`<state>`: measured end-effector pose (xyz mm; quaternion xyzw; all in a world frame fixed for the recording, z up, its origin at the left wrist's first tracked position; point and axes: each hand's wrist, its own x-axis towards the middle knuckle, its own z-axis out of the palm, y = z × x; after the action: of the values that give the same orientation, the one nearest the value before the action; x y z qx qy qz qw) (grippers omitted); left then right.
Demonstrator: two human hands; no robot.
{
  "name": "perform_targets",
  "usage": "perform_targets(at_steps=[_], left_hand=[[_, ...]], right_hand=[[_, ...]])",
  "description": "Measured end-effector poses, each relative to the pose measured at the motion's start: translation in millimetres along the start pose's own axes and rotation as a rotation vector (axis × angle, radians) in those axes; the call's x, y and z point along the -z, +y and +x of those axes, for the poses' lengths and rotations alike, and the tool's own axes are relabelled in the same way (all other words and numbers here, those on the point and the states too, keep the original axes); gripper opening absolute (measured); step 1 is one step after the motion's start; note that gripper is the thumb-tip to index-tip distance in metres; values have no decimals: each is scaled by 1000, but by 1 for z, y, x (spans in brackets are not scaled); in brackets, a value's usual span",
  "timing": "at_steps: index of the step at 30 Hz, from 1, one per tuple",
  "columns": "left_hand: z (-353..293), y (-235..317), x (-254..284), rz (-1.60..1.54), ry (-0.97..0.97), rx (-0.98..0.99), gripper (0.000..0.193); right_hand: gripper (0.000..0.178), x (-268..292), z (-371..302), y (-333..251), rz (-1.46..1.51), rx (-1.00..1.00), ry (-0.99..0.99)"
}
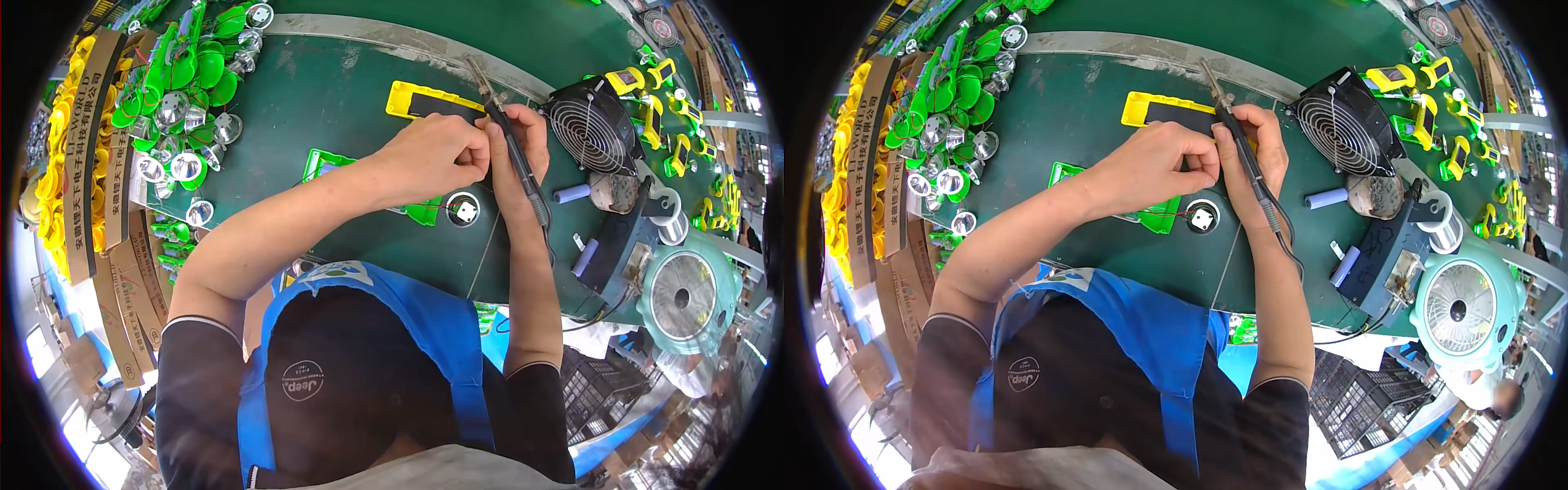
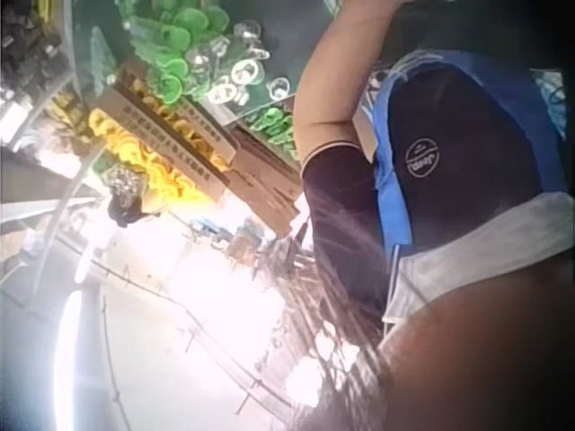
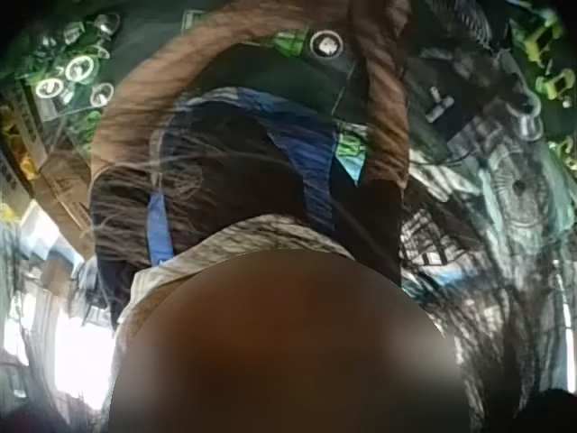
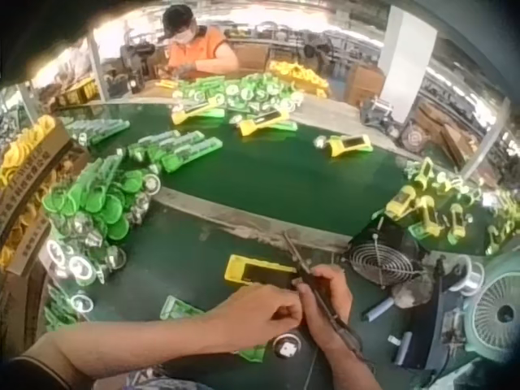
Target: Soldering electronic components and wires to assemble solar-powered flashlight parts.
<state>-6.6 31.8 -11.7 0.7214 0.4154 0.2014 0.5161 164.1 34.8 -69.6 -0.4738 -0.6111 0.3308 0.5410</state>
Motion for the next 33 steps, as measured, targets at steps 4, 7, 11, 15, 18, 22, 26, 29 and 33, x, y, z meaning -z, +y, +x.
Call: perform_targets(at_steps=[4,7,11,15,18,22,26,29,33], left_hand=[[1,0,0,99,-42,16,14],[-1,1,1,132,-102,6,12],[-18,-2,22,60,125,-50,7],[-37,-14,53,53,137,127,6],[-29,-23,57,174,133,78,5],[-5,-28,50,490,133,-256,7],[8,-26,49,730,-23,-313,6],[10,-26,50,814,-59,-339,4],[12,-28,49,828,-59,-360,6]], right_hand=[[23,0,-6,-4,120,-83,8],[22,1,-7,-4,24,-26,18],[23,17,-28,-15,-30,-43,-40],[26,42,-58,-34,-155,0,-43],[26,53,-60,-43,-24,-108,6],[22,61,-40,-43,377,-464,3],[22,56,-31,-37,312,-590,-53],[31,53,-30,-39,181,-604,-113],[30,51,-27,-43,173,-653,-118]])
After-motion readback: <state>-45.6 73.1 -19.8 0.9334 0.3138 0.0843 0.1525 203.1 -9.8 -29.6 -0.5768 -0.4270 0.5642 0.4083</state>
